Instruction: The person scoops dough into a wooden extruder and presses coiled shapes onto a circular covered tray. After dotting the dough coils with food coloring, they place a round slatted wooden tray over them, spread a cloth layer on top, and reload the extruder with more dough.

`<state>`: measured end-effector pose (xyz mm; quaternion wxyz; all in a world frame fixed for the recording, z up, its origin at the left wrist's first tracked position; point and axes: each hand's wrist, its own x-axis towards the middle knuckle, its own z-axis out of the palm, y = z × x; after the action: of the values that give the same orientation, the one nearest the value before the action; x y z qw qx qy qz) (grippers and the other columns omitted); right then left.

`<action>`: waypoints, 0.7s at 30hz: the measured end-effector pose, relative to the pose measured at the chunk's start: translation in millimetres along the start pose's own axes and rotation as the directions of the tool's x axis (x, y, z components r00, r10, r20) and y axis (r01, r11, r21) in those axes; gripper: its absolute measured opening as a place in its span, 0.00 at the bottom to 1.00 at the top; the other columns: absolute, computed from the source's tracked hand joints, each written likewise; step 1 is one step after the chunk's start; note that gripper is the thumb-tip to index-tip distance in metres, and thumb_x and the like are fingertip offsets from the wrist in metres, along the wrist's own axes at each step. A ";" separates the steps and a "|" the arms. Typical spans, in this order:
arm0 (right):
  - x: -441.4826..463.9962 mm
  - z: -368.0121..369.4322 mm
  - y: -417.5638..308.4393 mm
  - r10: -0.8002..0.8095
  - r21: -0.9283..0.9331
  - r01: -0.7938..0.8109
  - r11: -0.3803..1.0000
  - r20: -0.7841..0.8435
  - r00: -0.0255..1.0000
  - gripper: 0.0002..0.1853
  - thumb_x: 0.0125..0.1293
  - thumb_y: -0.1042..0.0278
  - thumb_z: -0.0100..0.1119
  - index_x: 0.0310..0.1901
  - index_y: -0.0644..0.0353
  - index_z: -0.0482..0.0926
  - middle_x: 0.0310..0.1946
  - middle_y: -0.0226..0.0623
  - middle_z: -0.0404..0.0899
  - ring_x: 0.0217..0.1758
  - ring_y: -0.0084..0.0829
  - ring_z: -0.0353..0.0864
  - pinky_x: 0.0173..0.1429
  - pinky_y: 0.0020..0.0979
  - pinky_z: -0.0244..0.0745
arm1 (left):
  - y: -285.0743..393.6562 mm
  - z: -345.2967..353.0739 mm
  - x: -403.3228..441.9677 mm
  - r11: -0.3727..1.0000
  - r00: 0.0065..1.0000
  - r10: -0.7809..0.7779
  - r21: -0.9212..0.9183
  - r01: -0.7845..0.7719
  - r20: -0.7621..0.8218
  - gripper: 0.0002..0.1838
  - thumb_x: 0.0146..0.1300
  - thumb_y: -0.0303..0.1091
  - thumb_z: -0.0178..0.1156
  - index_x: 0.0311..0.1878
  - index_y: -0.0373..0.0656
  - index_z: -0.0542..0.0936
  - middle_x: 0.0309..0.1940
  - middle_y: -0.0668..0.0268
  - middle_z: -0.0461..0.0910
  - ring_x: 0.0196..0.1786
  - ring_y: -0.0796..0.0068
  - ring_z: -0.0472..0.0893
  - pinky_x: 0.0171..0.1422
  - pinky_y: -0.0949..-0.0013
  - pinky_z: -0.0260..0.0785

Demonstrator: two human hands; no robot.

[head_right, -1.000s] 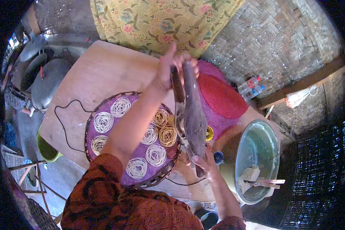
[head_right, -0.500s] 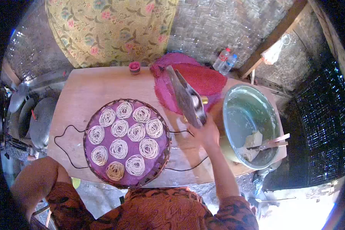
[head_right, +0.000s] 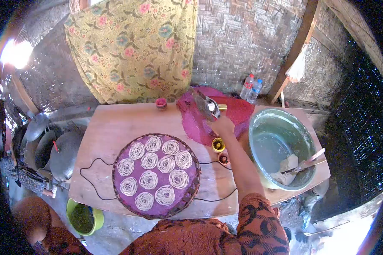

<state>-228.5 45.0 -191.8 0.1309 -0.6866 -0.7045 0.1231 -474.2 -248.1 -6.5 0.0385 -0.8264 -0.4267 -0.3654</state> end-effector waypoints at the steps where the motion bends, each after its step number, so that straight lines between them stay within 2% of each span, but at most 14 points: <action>1: -7.2 4.8 -1.0 -0.001 -0.004 0.001 1.000 0.005 1.000 0.53 0.45 0.33 0.65 0.63 0.68 0.61 0.51 0.56 0.76 0.53 0.48 0.78 0.55 0.42 0.74 | -3.7 1.6 1.4 1.000 1.000 -0.011 -0.015 0.011 -0.003 0.13 0.70 0.44 0.46 0.50 0.48 0.69 0.46 0.62 0.74 0.48 0.65 0.75 0.55 0.62 0.68; 4: -11.4 -2.3 -15.5 -0.032 0.083 0.032 0.996 0.003 0.999 0.51 0.44 0.33 0.65 0.62 0.68 0.64 0.50 0.55 0.77 0.52 0.48 0.79 0.55 0.42 0.74 | -13.1 5.7 5.8 0.998 0.999 -0.027 -0.066 0.025 -0.031 0.13 0.70 0.43 0.46 0.51 0.49 0.68 0.47 0.63 0.73 0.48 0.65 0.75 0.55 0.62 0.68; 6: -30.0 -1.1 -20.3 -0.113 0.421 0.116 0.900 -0.032 0.993 0.41 0.43 0.38 0.70 0.51 0.65 0.75 0.43 0.51 0.81 0.45 0.40 0.82 0.49 0.37 0.75 | -18.0 8.7 13.1 0.995 0.999 -0.034 -0.100 0.030 -0.031 0.13 0.70 0.43 0.46 0.52 0.49 0.68 0.48 0.63 0.73 0.49 0.66 0.75 0.55 0.63 0.67; 7: -41.1 -5.0 -20.4 -0.135 0.665 0.108 0.739 -0.012 0.991 0.35 0.45 0.44 0.72 0.48 0.65 0.77 0.37 0.43 0.81 0.39 0.32 0.81 0.43 0.33 0.74 | -20.2 11.6 18.1 0.992 0.999 -0.040 -0.118 0.035 -0.034 0.13 0.70 0.42 0.46 0.53 0.49 0.68 0.48 0.63 0.73 0.49 0.66 0.74 0.56 0.63 0.67; 8: -47.3 -5.7 -17.9 -0.123 0.669 0.092 0.738 -0.001 0.992 0.35 0.45 0.44 0.72 0.48 0.65 0.77 0.37 0.43 0.81 0.39 0.32 0.81 0.43 0.33 0.74 | -23.6 15.0 22.3 0.990 0.998 -0.045 -0.134 0.040 -0.033 0.13 0.69 0.42 0.46 0.53 0.49 0.67 0.48 0.63 0.73 0.49 0.66 0.74 0.56 0.63 0.67; 10: -53.3 -22.1 -6.3 -0.245 0.950 0.037 0.310 0.043 0.969 0.30 0.49 0.51 0.71 0.48 0.64 0.76 0.37 0.37 0.79 0.36 0.26 0.77 0.41 0.30 0.71 | -30.2 22.9 32.4 0.985 0.998 -0.050 -0.168 0.043 -0.040 0.14 0.69 0.42 0.46 0.54 0.50 0.67 0.49 0.63 0.72 0.50 0.66 0.74 0.56 0.63 0.67; 13: -86.4 -79.8 27.9 -0.307 0.984 0.089 0.153 -0.039 0.951 0.28 0.54 0.53 0.65 0.51 0.64 0.75 0.38 0.33 0.78 0.34 0.26 0.76 0.42 0.27 0.70 | -40.8 39.9 49.9 0.970 0.996 -0.063 -0.237 0.048 -0.057 0.14 0.69 0.41 0.47 0.56 0.51 0.66 0.50 0.64 0.72 0.50 0.67 0.74 0.56 0.64 0.67; 14: -75.5 -56.1 66.5 -0.200 0.980 0.196 0.022 -0.187 0.962 0.26 0.56 0.51 0.59 0.50 0.63 0.75 0.35 0.32 0.77 0.33 0.26 0.76 0.39 0.25 0.70 | -43.6 44.9 57.4 0.965 0.996 -0.061 -0.260 0.044 -0.060 0.15 0.69 0.41 0.47 0.56 0.51 0.66 0.50 0.64 0.72 0.50 0.67 0.73 0.57 0.64 0.67; 15: -110.6 -107.5 44.6 -0.265 0.957 0.286 -0.057 -0.291 0.919 0.24 0.56 0.53 0.56 0.49 0.61 0.75 0.33 0.32 0.77 0.32 0.25 0.76 0.38 0.26 0.71 | -46.2 51.4 64.5 0.959 0.997 -0.058 -0.279 0.039 -0.060 0.15 0.69 0.40 0.47 0.57 0.51 0.65 0.51 0.64 0.71 0.51 0.67 0.73 0.57 0.64 0.67; 18: -130.8 -145.6 83.0 -0.237 0.915 0.350 -0.199 -0.392 0.889 0.47 0.50 0.38 0.59 0.63 0.68 0.58 0.35 0.40 0.68 0.29 0.27 0.65 0.33 0.27 0.60 | -52.4 69.8 89.0 0.940 0.996 -0.058 -0.340 0.033 -0.061 0.16 0.69 0.40 0.47 0.58 0.52 0.64 0.52 0.64 0.71 0.51 0.68 0.73 0.57 0.65 0.66; 19: -142.8 -160.1 89.8 -0.142 0.904 0.398 -0.155 -0.419 0.897 0.51 0.48 0.34 0.60 0.63 0.68 0.57 0.32 0.38 0.64 0.26 0.26 0.62 0.32 0.27 0.58 | -55.7 78.6 96.3 0.933 0.996 -0.058 -0.359 0.030 -0.068 0.16 0.69 0.39 0.47 0.59 0.52 0.64 0.52 0.64 0.71 0.51 0.68 0.73 0.57 0.65 0.66; 20: -153.4 -172.1 99.5 -0.143 0.885 0.446 -0.132 -0.462 0.875 0.51 0.46 0.32 0.60 0.61 0.69 0.58 0.32 0.37 0.64 0.26 0.26 0.62 0.31 0.26 0.57 | -57.2 85.8 104.2 0.923 0.995 -0.057 -0.384 0.022 -0.079 0.17 0.69 0.39 0.48 0.59 0.52 0.64 0.53 0.64 0.71 0.52 0.68 0.73 0.58 0.65 0.66; 21: -163.1 -177.5 113.6 -0.055 0.875 0.475 -0.096 -0.481 0.875 0.54 0.42 0.32 0.63 0.61 0.69 0.57 0.32 0.37 0.64 0.26 0.25 0.61 0.31 0.27 0.57 | -59.6 94.1 113.0 0.915 0.994 -0.059 -0.404 0.019 -0.087 0.17 0.69 0.39 0.48 0.60 0.52 0.64 0.53 0.64 0.70 0.52 0.68 0.72 0.58 0.65 0.66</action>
<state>-55.8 -116.1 -68.5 0.7036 -0.2331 -0.4939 0.4545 -422.5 -98.6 -18.1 -0.1190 -0.7891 -0.3565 -0.4859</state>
